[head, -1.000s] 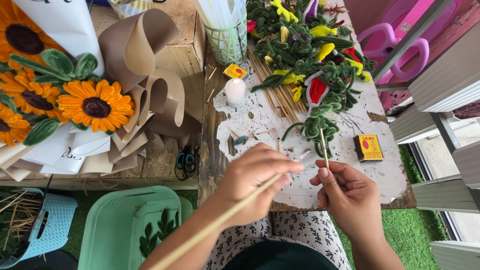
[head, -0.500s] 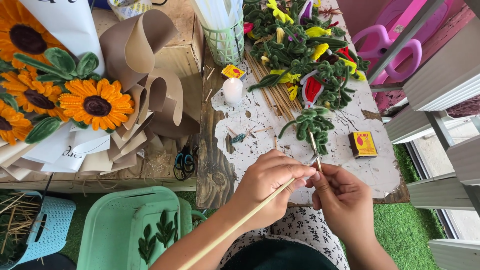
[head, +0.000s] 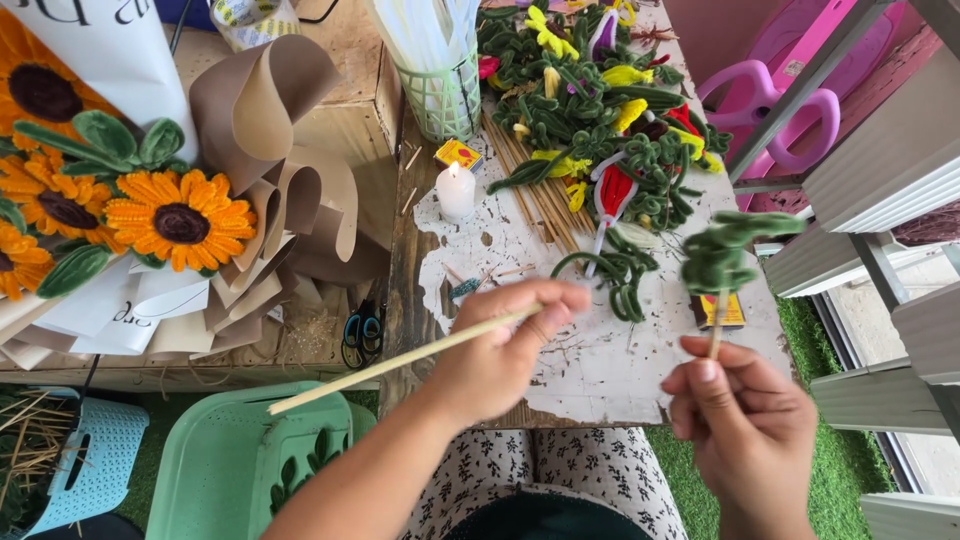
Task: Assembling decorative leaf structures by attaching green fabric or plastic leaves to wooden sticks using a heat source.
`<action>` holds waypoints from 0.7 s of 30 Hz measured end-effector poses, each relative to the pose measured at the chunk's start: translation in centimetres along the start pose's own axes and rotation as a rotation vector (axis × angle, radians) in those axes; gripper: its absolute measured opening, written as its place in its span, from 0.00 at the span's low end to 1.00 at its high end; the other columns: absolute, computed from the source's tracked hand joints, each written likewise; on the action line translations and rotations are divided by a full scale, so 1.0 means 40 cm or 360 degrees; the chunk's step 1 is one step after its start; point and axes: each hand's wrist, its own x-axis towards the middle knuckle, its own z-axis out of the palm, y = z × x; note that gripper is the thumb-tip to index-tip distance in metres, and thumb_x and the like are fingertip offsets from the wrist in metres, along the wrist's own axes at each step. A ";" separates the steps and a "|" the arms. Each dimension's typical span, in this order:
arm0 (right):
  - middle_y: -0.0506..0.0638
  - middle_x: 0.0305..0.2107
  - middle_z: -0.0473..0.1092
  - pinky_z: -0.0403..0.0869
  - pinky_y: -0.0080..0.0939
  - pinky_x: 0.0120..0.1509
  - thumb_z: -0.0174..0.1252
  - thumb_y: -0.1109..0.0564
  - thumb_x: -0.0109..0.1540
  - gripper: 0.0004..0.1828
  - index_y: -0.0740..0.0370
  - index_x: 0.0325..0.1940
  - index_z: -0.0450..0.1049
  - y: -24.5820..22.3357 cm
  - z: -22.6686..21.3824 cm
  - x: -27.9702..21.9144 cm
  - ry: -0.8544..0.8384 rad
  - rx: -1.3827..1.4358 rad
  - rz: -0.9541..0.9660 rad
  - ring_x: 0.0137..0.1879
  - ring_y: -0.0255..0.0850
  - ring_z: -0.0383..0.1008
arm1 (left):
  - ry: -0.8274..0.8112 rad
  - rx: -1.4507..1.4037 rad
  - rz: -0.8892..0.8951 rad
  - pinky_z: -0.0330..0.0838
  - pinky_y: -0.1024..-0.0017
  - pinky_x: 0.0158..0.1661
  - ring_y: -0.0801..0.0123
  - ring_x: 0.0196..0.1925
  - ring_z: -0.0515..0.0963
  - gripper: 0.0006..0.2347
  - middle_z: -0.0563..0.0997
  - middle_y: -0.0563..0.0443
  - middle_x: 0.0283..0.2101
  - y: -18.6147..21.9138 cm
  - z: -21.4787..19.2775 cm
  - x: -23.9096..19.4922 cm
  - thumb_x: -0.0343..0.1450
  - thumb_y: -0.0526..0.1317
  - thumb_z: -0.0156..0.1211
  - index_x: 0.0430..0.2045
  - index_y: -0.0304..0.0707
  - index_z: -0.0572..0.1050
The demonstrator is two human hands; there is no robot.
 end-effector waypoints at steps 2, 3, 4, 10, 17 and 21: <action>0.58 0.26 0.75 0.60 0.27 0.20 0.56 0.61 0.68 0.09 0.67 0.51 0.76 -0.003 -0.026 0.019 0.0219 -0.0012 0.0003 0.18 0.35 0.67 | 0.0008 0.0189 0.0249 0.87 0.78 0.44 0.61 0.45 0.86 0.09 0.84 0.41 0.46 0.001 -0.024 0.054 0.77 0.26 0.48 0.47 0.32 0.76; 0.58 0.26 0.75 0.60 0.27 0.20 0.56 0.61 0.68 0.09 0.67 0.51 0.76 -0.006 -0.032 0.025 0.0219 -0.0009 -0.0001 0.18 0.35 0.67 | 0.0007 0.0191 0.0253 0.87 0.78 0.44 0.61 0.45 0.86 0.09 0.84 0.41 0.46 -0.018 -0.029 0.096 0.77 0.26 0.48 0.47 0.32 0.76; 0.58 0.26 0.74 0.59 0.28 0.21 0.55 0.61 0.69 0.10 0.67 0.52 0.75 -0.009 -0.038 0.030 0.0305 -0.0036 0.0033 0.18 0.37 0.66 | 0.0051 0.0311 0.0365 0.86 0.73 0.48 0.60 0.46 0.86 0.10 0.84 0.41 0.45 -0.037 -0.033 0.138 0.78 0.28 0.48 0.49 0.32 0.75; 0.58 0.26 0.73 0.58 0.29 0.21 0.55 0.60 0.69 0.11 0.68 0.53 0.75 0.006 -0.080 0.052 0.0367 -0.0022 0.0066 0.17 0.38 0.66 | 0.0122 0.0962 0.0335 0.71 0.67 0.30 0.63 0.31 0.78 0.10 0.78 0.51 0.27 -0.186 -0.011 0.405 0.61 0.23 0.55 0.28 0.39 0.73; 0.58 0.25 0.73 0.56 0.30 0.21 0.55 0.60 0.68 0.11 0.68 0.52 0.75 0.008 -0.112 0.066 0.0387 -0.0026 0.0129 0.18 0.38 0.66 | 0.0015 0.1382 0.0379 0.54 0.61 0.21 0.56 0.27 0.68 0.13 0.69 0.48 0.21 -0.310 0.007 0.514 0.61 0.18 0.48 0.24 0.41 0.62; 0.59 0.26 0.73 0.57 0.29 0.21 0.55 0.61 0.68 0.11 0.71 0.52 0.75 0.010 -0.119 0.073 0.0386 -0.0015 0.0130 0.18 0.40 0.67 | 0.0155 0.1102 0.0262 0.75 0.75 0.20 0.70 0.21 0.80 0.11 0.74 0.55 0.19 -0.281 -0.006 0.503 0.70 0.23 0.47 0.21 0.42 0.65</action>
